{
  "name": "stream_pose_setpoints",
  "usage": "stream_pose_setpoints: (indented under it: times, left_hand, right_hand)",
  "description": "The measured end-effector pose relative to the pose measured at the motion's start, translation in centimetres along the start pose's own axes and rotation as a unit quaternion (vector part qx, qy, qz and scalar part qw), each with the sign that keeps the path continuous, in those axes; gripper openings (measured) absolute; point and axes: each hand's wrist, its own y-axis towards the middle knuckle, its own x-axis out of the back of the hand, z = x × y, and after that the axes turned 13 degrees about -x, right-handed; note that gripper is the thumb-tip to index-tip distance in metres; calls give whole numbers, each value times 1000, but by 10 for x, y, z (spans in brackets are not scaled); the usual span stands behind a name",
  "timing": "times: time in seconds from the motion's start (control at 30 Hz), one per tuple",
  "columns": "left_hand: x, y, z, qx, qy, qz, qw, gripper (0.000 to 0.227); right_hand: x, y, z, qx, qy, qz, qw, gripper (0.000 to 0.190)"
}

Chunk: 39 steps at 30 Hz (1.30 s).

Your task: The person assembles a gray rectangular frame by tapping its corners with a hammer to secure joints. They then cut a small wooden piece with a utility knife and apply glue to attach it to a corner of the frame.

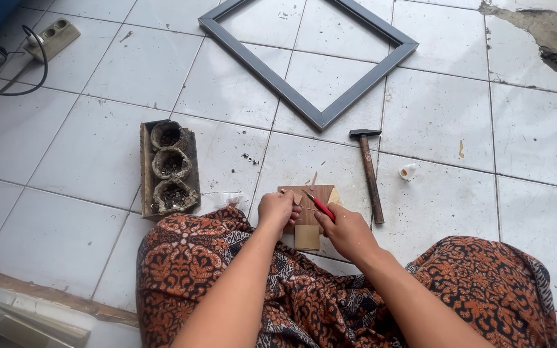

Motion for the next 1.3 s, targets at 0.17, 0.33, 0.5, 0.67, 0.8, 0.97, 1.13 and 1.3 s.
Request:
stream_pose_setpoints:
  times: [0.17, 0.33, 0.5, 0.67, 0.8, 0.97, 1.13, 1.3]
  left_hand:
    - [-2, 7, -3, -36, 143, 14, 989, 28]
    - [0, 4, -9, -46, 127, 3, 991, 27]
    - [-1, 0, -10, -46, 116, -14, 992, 25]
    - [-1, -9, -20, -29, 96, -25, 995, 27]
    - [-3, -2, -16, -31, 85, -32, 995, 27]
    - [-4, -3, -17, -33, 95, -33, 994, 27]
    - [-5, -5, -14, -38, 72, -50, 995, 27]
    - [-8, -5, -8, -35, 69, -56, 995, 28]
  right_hand:
    - [9, -19, 4, -18, -100, -19, 995, 39]
    - [6, -20, 6, -7, -141, -18, 990, 41]
    - [-3, -16, 0, 26, -161, -46, 985, 37]
    - [-6, -14, 0, 44, -170, -64, 982, 37]
    - [-6, -14, 2, 47, -182, -72, 980, 38]
    - [-9, -9, 0, 58, -245, -87, 964, 33]
    - [-19, 3, -5, 48, -238, -75, 967, 33]
    - [-19, 2, -5, 46, -239, -78, 967, 30]
